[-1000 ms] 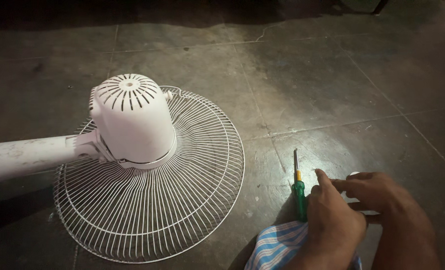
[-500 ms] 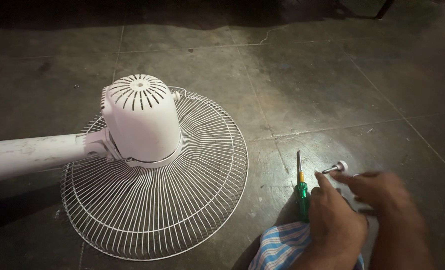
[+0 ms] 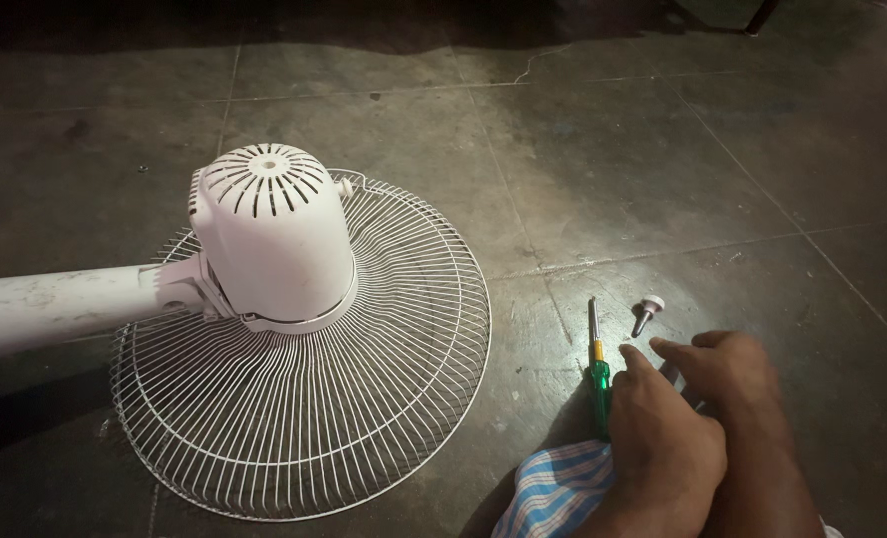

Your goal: The person disassembles an electric fan by removing the motor housing and other components using a screwdriver. The person uses a screwdriver to loosen screws and carefully removes parts of the fan.

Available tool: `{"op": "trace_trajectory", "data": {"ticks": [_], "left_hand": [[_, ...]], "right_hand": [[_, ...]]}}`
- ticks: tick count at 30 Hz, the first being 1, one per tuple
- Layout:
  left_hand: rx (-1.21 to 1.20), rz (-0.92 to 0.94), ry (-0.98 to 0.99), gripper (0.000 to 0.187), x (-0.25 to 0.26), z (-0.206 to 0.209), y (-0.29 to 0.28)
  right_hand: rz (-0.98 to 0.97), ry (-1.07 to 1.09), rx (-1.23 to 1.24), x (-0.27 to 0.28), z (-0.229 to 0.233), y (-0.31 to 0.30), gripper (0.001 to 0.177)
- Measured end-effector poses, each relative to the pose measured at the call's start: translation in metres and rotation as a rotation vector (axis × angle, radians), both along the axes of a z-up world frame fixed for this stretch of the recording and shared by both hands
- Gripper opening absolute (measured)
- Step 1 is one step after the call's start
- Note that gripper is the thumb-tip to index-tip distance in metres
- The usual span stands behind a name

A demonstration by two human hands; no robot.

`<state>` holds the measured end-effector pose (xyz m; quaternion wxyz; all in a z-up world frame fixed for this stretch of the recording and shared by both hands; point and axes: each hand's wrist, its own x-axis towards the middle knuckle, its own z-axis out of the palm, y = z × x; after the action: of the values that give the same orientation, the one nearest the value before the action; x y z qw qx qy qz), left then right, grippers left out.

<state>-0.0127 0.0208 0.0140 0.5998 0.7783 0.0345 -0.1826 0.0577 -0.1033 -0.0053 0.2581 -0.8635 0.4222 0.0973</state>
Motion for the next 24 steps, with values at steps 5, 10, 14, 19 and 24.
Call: {"op": "trace_trajectory", "data": {"ticks": [5, 10, 14, 19, 24], "left_hand": [[0.023, 0.012, 0.022, 0.095, -0.001, 0.004, 0.002], [0.034, 0.027, 0.002, 0.094, 0.001, -0.002, -0.002], [0.034, 0.281, -0.177, 0.072, 0.001, -0.006, -0.007], [-0.016, 0.440, -0.252, 0.046, 0.001, 0.002, 0.002], [-0.044, 0.403, -0.377, 0.055, -0.007, 0.020, 0.037]], "right_hand": [[0.054, 0.108, -0.034, 0.000, 0.010, 0.004, 0.060], [0.037, 0.018, -0.028, -0.002, 0.004, 0.007, 0.067], [0.104, -0.082, -0.187, 0.008, -0.011, 0.002, 0.071], [0.444, -0.135, -0.365, 0.029, -0.040, 0.004, 0.062], [0.368, -0.046, -0.289, 0.031, -0.041, 0.009, 0.060]]}}
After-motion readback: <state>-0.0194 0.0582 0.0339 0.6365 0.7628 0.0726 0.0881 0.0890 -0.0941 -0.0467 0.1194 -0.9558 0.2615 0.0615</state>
